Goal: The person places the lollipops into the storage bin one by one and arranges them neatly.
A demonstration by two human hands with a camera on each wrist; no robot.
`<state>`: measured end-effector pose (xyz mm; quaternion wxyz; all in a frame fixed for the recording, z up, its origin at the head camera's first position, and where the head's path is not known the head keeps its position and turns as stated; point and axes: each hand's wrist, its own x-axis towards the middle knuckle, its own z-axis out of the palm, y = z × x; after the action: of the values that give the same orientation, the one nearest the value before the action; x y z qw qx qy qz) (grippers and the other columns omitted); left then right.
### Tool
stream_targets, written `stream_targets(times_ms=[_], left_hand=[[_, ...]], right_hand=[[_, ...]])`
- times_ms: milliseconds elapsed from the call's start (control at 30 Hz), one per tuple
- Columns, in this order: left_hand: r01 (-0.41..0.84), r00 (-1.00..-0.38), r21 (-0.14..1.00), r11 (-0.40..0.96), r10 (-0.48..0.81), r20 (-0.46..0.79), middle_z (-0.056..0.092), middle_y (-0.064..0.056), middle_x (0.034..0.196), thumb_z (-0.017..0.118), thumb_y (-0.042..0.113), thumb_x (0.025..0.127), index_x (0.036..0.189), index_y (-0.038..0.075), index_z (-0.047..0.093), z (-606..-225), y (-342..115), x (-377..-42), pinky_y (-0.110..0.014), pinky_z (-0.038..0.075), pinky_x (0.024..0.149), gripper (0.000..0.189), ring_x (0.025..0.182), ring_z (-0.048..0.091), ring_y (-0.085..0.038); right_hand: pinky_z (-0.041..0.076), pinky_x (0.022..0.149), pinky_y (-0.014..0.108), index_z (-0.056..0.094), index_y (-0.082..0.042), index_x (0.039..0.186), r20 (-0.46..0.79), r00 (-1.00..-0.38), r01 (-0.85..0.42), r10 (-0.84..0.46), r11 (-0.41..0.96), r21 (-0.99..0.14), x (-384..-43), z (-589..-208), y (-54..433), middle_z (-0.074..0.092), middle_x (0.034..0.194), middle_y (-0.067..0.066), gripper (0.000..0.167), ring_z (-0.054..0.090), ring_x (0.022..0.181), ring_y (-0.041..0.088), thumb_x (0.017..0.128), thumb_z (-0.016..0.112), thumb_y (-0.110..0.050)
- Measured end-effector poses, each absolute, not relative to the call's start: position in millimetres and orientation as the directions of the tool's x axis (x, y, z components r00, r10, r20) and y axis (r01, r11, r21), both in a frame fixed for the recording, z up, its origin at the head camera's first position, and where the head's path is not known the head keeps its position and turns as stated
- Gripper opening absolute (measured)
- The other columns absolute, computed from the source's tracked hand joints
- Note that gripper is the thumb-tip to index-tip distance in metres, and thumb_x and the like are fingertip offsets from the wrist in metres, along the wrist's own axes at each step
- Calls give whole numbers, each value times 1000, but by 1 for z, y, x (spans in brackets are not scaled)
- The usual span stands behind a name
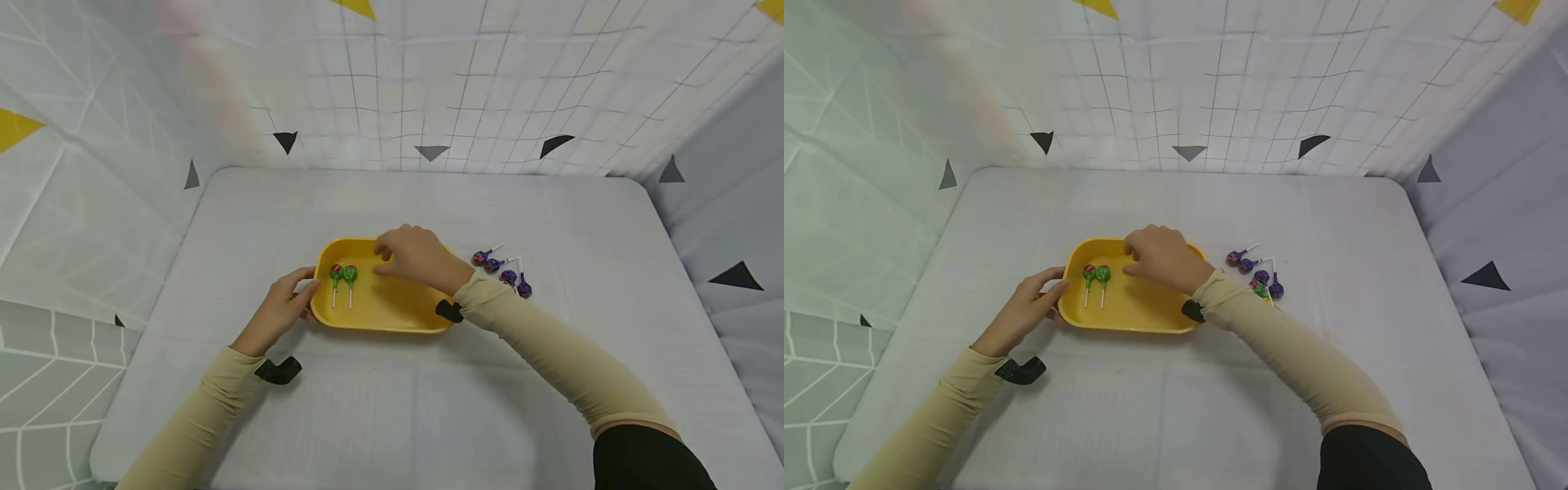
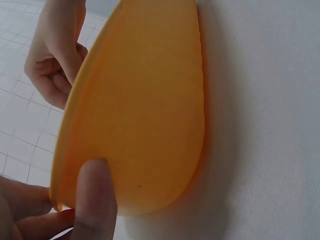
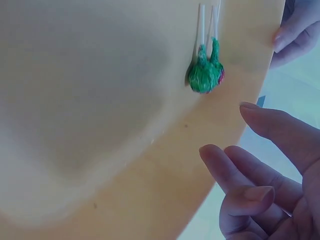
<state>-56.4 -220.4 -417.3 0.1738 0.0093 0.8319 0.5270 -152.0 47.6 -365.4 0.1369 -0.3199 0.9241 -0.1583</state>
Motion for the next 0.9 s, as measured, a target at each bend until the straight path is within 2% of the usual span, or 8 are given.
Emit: stream_targets(times_ms=[167,533,900], left_hand=[[-170,-939,880,444,197,-281,61,-31,134,48,23,112,156,3,40,-417,-220,-57,-32,64,73,50,73,74,-37],[-171,-938,879,445,199,-284,58,-30,140,47,23,112,156,2,40,-415,-218,-57,-30,64,72,49,74,73,-36],[-165,-940,878,449,198,-278,55,-30,143,47,21,112,156,2,40,-413,-218,-57,-31,64,71,49,73,73,-33]], right_hand=[[60,87,44,75,-11,122,-148,-770,-540,-621,757,-369,-153,-360,60,79,110,0,40,69,109,26,93,78,-38],[59,88,43,75,-10,122,-174,-793,-496,-583,785,-370,-153,-352,81,79,110,2,39,66,109,28,92,79,-35],[59,86,45,76,-11,119,-130,-823,-464,-552,787,-405,-153,-344,114,79,111,4,37,69,108,30,91,80,-34]])
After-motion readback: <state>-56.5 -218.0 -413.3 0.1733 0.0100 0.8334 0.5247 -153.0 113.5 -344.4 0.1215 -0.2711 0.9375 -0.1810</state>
